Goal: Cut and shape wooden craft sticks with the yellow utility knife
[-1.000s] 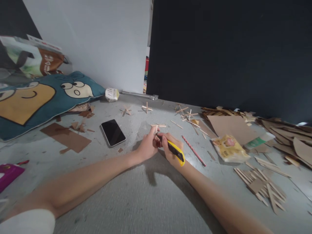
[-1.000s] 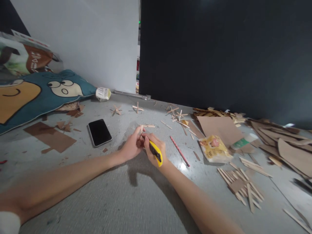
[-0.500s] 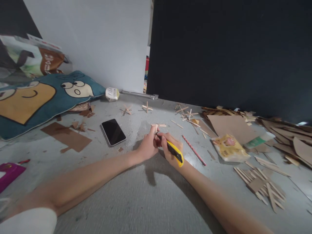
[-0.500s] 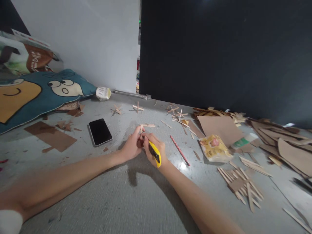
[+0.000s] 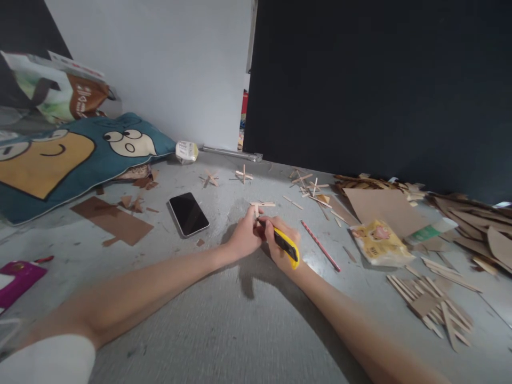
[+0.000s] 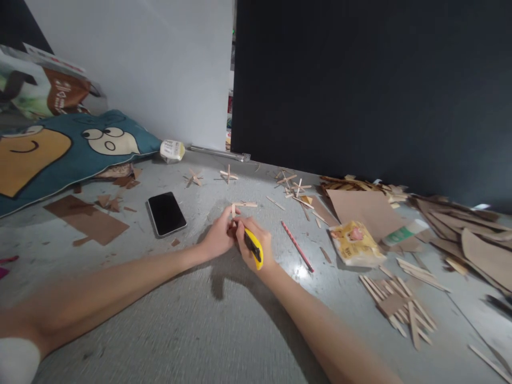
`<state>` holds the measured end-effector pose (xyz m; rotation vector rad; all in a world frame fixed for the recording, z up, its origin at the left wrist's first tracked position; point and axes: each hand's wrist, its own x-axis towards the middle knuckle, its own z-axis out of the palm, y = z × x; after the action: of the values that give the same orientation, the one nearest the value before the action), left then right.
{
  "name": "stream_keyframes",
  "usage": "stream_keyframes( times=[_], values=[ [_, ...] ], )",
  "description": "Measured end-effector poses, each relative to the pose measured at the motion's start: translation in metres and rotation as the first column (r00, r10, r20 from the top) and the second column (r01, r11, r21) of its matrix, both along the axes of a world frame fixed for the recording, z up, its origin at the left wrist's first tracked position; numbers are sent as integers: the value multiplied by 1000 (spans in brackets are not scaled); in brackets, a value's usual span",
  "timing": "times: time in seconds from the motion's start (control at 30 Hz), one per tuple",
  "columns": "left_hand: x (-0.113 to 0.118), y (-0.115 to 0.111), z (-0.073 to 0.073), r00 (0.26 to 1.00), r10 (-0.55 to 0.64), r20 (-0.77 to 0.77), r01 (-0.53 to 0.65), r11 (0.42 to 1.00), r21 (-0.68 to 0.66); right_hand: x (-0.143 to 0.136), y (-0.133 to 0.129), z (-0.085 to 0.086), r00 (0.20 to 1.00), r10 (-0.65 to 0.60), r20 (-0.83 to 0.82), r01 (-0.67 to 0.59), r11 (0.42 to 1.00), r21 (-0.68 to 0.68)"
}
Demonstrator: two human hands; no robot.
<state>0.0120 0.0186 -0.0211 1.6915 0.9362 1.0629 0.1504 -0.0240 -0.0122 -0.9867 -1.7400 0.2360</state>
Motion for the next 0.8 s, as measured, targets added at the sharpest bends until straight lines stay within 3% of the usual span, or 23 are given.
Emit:
stream_keyframes(
  times=[0.23,0.37,0.6,0.8],
  values=[
    [-2,-3,6,991,-134,-8,134,989,62,8,3,4,999,-17,-38,14,997,-79],
    [-2,-3,8,993,-98,-63,103,991,85,9,4,6,998,-27,-49,20,990,-139],
    [0,-3,7,998,-53,-15,53,998,-37,4,3,-1,997,-35,-66,27,992,-119],
    [2,-3,6,998,-18,-59,20,1000,23,3,3,-3,997,-59,-57,52,992,-114]
  ],
)
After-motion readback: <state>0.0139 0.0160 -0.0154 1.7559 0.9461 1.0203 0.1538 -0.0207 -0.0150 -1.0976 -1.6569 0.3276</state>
